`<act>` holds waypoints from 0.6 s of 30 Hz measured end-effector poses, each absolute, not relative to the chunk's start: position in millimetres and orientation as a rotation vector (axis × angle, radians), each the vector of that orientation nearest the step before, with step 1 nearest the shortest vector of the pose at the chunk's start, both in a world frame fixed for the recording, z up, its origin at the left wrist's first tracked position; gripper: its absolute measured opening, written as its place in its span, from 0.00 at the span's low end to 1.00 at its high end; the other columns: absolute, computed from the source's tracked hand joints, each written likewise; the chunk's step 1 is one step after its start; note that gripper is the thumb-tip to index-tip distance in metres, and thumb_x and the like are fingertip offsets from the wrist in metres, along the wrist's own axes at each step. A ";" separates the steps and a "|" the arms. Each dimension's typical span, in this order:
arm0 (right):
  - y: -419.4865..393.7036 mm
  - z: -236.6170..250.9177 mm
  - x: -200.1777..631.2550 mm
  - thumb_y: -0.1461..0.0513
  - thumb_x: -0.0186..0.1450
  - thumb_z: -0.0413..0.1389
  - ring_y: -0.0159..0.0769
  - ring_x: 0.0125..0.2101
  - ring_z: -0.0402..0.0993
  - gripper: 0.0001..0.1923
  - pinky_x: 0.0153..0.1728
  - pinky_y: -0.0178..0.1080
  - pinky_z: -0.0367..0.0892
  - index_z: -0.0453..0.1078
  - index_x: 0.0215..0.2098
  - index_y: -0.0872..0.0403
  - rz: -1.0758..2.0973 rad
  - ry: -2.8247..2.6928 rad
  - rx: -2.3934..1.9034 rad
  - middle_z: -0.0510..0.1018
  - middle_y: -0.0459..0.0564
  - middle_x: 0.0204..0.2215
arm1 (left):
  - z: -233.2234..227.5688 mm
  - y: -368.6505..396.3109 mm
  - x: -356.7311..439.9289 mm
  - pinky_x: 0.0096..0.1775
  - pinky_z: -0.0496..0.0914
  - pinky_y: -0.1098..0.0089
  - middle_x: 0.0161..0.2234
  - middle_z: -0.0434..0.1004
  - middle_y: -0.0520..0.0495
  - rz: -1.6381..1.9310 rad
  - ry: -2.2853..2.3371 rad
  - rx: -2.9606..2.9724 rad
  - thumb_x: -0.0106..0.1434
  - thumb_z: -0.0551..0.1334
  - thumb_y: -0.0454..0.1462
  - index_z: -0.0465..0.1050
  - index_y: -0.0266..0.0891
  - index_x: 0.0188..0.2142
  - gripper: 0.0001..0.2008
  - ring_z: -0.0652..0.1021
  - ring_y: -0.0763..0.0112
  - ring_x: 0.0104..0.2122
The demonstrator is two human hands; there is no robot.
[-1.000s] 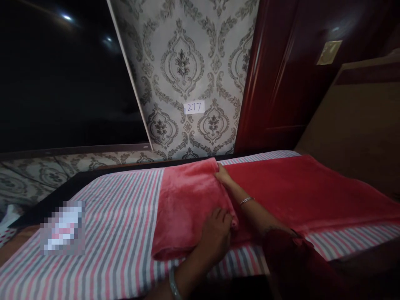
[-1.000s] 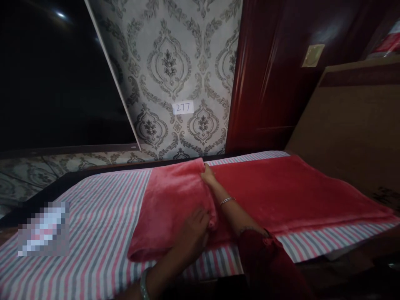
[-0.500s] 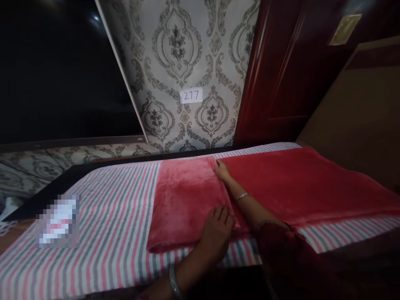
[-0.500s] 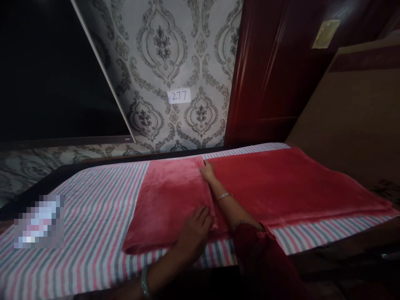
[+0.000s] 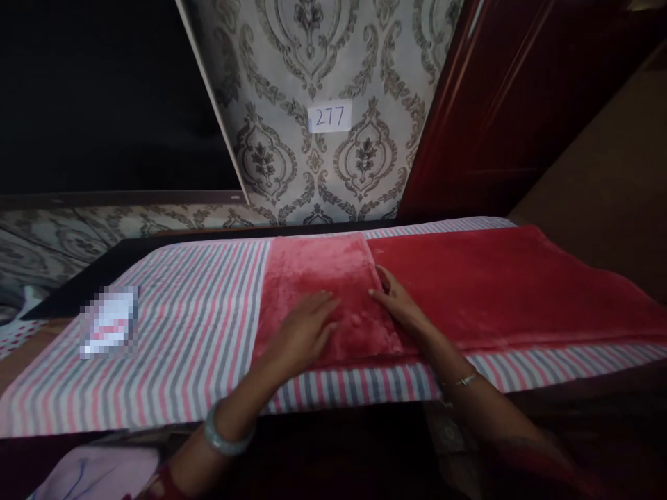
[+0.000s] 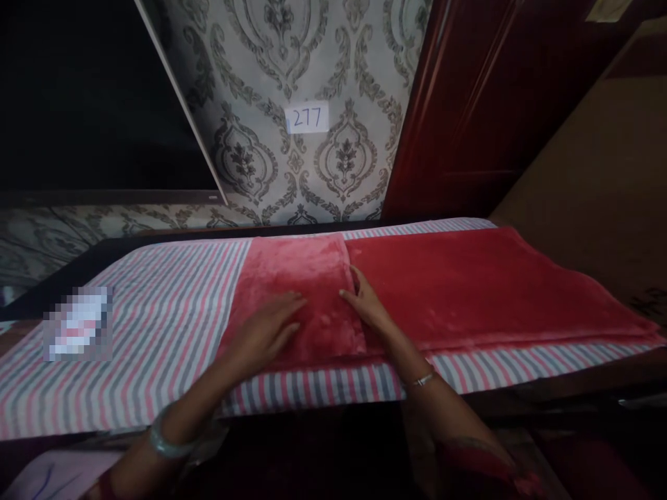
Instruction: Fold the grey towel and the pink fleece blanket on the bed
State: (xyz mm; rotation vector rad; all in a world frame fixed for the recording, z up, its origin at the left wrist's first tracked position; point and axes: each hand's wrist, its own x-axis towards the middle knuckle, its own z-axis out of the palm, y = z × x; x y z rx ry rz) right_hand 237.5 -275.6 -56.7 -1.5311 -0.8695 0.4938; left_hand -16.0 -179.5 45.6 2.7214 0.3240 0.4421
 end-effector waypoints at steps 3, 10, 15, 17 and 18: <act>-298.5 -60.4 224.7 0.57 0.60 0.58 0.46 0.60 0.68 0.42 0.57 0.49 0.68 0.53 0.70 0.51 0.507 -0.906 -1.531 0.67 0.57 0.64 | 36.1 -148.1 -26.0 0.66 0.54 0.43 0.69 0.57 0.35 0.318 0.476 2.852 0.70 0.57 0.47 0.60 0.38 0.67 0.30 0.58 0.48 0.69; -309.6 -76.7 228.2 0.60 0.58 0.56 0.46 0.64 0.63 0.42 0.65 0.53 0.57 0.54 0.70 0.53 0.409 -0.895 -1.603 0.64 0.58 0.66 | -15.2 -138.1 -29.1 0.65 0.46 0.33 0.72 0.48 0.38 0.187 0.581 2.983 0.69 0.58 0.50 0.56 0.43 0.70 0.33 0.47 0.41 0.71; -306.9 -67.4 240.1 0.52 0.61 0.59 0.47 0.57 0.72 0.45 0.57 0.50 0.68 0.50 0.72 0.53 0.526 -0.887 -1.643 0.69 0.60 0.62 | -6.6 -138.3 -31.8 0.66 0.47 0.36 0.72 0.48 0.39 0.100 0.589 2.927 0.67 0.59 0.52 0.58 0.44 0.69 0.35 0.49 0.42 0.71; -296.6 -57.9 249.0 0.49 0.61 0.60 0.48 0.54 0.74 0.46 0.55 0.51 0.70 0.51 0.72 0.54 0.530 -0.874 -1.711 0.72 0.60 0.59 | 5.8 -131.7 -27.5 0.66 0.50 0.40 0.71 0.53 0.38 0.110 0.613 2.892 0.68 0.58 0.50 0.62 0.42 0.67 0.31 0.54 0.45 0.70; -288.6 -53.3 253.9 0.49 0.60 0.61 0.49 0.53 0.75 0.47 0.54 0.51 0.71 0.51 0.72 0.55 0.533 -0.856 -1.747 0.74 0.61 0.58 | 13.3 -126.0 -22.9 0.67 0.52 0.43 0.70 0.57 0.38 0.144 0.636 2.876 0.70 0.56 0.48 0.64 0.40 0.66 0.28 0.57 0.48 0.69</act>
